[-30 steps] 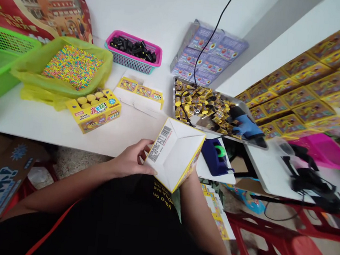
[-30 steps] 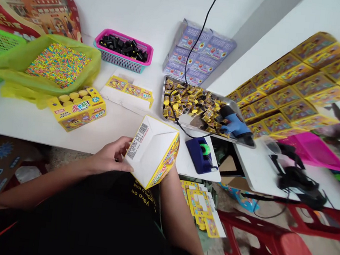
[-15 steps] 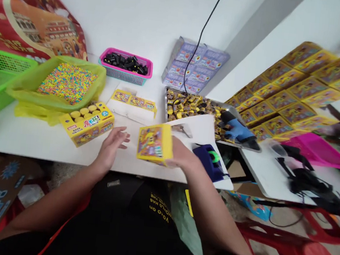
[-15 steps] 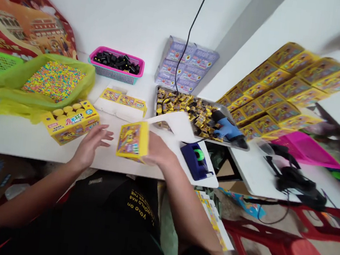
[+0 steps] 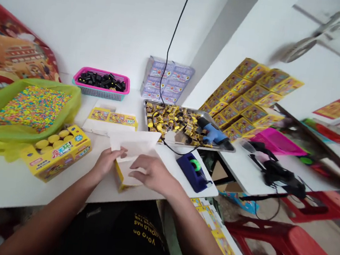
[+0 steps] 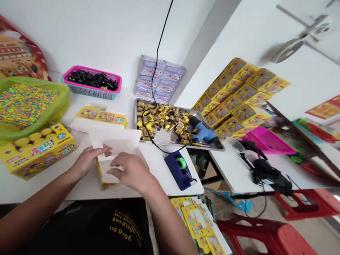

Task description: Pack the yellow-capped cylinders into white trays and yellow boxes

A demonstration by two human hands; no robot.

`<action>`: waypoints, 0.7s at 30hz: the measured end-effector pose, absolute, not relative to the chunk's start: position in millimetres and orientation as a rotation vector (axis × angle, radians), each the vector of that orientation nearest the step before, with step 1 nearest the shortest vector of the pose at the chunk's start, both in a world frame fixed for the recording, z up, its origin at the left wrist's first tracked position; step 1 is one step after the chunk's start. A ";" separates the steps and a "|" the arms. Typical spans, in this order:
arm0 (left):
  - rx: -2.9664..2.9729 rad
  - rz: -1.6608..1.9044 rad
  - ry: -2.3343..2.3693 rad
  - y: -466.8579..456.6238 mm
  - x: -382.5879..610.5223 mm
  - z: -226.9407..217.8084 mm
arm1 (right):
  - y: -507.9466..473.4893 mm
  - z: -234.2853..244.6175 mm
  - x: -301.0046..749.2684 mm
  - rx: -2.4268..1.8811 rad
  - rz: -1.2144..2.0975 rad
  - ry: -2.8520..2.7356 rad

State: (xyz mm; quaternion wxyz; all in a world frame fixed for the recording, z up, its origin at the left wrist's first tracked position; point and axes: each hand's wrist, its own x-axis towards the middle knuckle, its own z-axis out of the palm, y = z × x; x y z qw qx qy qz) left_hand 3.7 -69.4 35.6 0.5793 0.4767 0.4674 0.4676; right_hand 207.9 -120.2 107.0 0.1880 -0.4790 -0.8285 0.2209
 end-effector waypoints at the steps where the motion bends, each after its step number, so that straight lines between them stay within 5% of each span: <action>1: 1.085 1.123 1.107 -62.2 4.5 38.1 | -112.8 113.2 226.6 -1.261 0.686 -2.168; 9: 1.046 1.320 1.144 -1.6 14.7 46.8 | 39.3 106.6 328.9 -2.359 0.262 -1.622; 21: 1.105 1.109 1.157 4.1 -3.2 33.8 | 106.3 53.6 339.1 -2.397 0.437 -1.863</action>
